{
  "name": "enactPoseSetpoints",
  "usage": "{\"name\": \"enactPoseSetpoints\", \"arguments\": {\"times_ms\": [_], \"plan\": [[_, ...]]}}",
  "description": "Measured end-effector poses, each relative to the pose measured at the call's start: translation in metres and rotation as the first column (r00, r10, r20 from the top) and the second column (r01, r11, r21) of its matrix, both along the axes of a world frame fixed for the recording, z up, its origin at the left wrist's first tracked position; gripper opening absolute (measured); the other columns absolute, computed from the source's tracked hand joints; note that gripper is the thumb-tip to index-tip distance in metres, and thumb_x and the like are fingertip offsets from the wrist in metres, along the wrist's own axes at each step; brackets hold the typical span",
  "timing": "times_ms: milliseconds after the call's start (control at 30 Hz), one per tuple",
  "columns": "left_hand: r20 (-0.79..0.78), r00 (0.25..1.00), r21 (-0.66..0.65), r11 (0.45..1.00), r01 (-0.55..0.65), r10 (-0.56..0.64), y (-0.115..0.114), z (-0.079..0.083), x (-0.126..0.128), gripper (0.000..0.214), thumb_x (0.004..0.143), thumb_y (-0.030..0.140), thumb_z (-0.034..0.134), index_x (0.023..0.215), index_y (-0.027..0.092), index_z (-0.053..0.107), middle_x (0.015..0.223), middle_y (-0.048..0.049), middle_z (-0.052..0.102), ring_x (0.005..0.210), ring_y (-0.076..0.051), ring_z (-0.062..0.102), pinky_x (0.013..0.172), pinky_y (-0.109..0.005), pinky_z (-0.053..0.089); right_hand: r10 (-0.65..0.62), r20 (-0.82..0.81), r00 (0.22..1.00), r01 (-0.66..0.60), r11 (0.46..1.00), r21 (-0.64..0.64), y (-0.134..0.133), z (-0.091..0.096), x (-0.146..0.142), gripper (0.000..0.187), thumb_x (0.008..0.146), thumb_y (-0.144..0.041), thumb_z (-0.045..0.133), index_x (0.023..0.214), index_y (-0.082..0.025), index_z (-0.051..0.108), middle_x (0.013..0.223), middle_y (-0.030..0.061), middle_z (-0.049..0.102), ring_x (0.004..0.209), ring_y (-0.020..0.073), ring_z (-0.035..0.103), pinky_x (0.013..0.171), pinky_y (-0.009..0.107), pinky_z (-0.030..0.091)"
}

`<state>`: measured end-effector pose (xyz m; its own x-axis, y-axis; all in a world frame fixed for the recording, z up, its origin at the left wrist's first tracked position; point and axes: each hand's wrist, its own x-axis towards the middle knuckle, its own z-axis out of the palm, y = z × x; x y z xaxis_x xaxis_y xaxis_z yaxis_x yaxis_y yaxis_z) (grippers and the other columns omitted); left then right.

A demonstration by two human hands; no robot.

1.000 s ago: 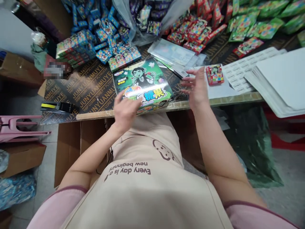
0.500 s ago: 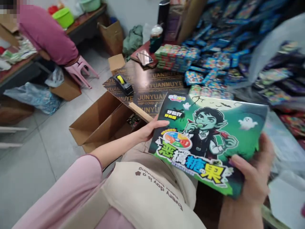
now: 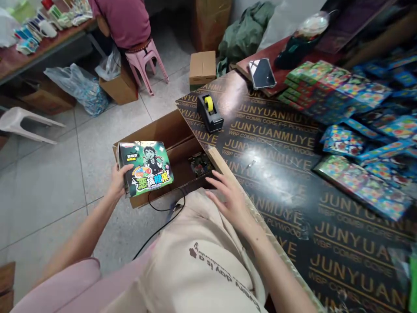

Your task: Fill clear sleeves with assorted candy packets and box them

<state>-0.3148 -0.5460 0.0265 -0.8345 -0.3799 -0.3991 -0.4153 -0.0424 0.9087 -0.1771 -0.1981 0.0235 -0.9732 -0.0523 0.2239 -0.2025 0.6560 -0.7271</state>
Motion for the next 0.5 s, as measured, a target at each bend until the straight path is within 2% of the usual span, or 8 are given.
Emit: {"name": "enactPoseSetpoints", "arguments": {"times_ms": [133, 233, 300, 400, 500], "plan": [[0.065, 0.989, -0.016, 0.991, -0.135, 0.136, 0.014, -0.048, 0.005, 0.062, 0.056, 0.024, 0.080, 0.108, 0.021, 0.045, 0.097, -0.0034, 0.065, 0.070, -0.015, 0.066, 0.073, -0.037, 0.059, -0.025, -0.089, 0.996, 0.043, 0.978, 0.205, 0.024, -0.001, -0.029, 0.034, 0.092, -0.033, 0.055, 0.124, -0.021, 0.061, 0.133, 0.0166, 0.055, 0.123, 0.0300, 0.052, 0.097, 0.050, 0.047], [0.131, 0.982, -0.088, 0.988, -0.124, 0.135, 0.037, -0.070, 0.005, 0.067, 0.055, 0.026, 0.084, 0.107, 0.023, 0.041, 0.105, -0.0038, 0.061, 0.081, -0.016, 0.066, 0.081, -0.039, 0.057, -0.020, -0.045, 0.999, 0.035, 0.931, 0.364, 0.036, -0.004, -0.051, 0.046, 0.090, -0.030, 0.058, 0.135, -0.025, 0.052, 0.148, 0.0167, 0.039, 0.135, 0.0342, 0.039, 0.100, 0.053, 0.042], [0.163, 0.980, -0.151, 0.984, -0.090, 0.114, 0.052, -0.075, 0.004, 0.071, 0.052, 0.024, 0.087, 0.104, 0.023, 0.039, 0.110, -0.0040, 0.058, 0.091, -0.018, 0.065, 0.087, -0.039, 0.055, -0.015, 0.012, 1.000, 0.008, 0.896, 0.444, 0.040, -0.009, -0.067, 0.059, 0.088, -0.030, 0.061, 0.143, -0.027, 0.041, 0.157, 0.0163, 0.023, 0.141, 0.0367, 0.030, 0.103, 0.055, 0.037], [0.189, 0.977, -0.198, 0.978, -0.060, 0.098, 0.070, -0.074, 0.003, 0.074, 0.050, 0.021, 0.089, 0.101, 0.024, 0.035, 0.116, -0.0044, 0.054, 0.101, -0.018, 0.062, 0.091, -0.037, 0.053, -0.020, 0.094, 0.995, -0.030, 0.863, 0.504, 0.042, -0.022, -0.088, 0.077, 0.085, -0.033, 0.065, 0.151, -0.029, 0.026, 0.161, 0.0153, 0.003, 0.145, 0.0394, 0.019, 0.106, 0.057, 0.032], [0.205, 0.977, -0.203, 0.979, -0.020, 0.063, 0.077, -0.071, 0.003, 0.075, 0.051, 0.020, 0.089, 0.103, 0.024, 0.035, 0.114, -0.0036, 0.055, 0.101, -0.018, 0.062, 0.090, -0.037, 0.053, -0.033, 0.164, 0.986, -0.059, 0.851, 0.521, 0.040, -0.037, -0.103, 0.086, 0.084, -0.039, 0.066, 0.153, -0.030, 0.015, 0.162, 0.0138, -0.008, 0.145, 0.0401, 0.016, 0.108, 0.057, 0.028]]}}
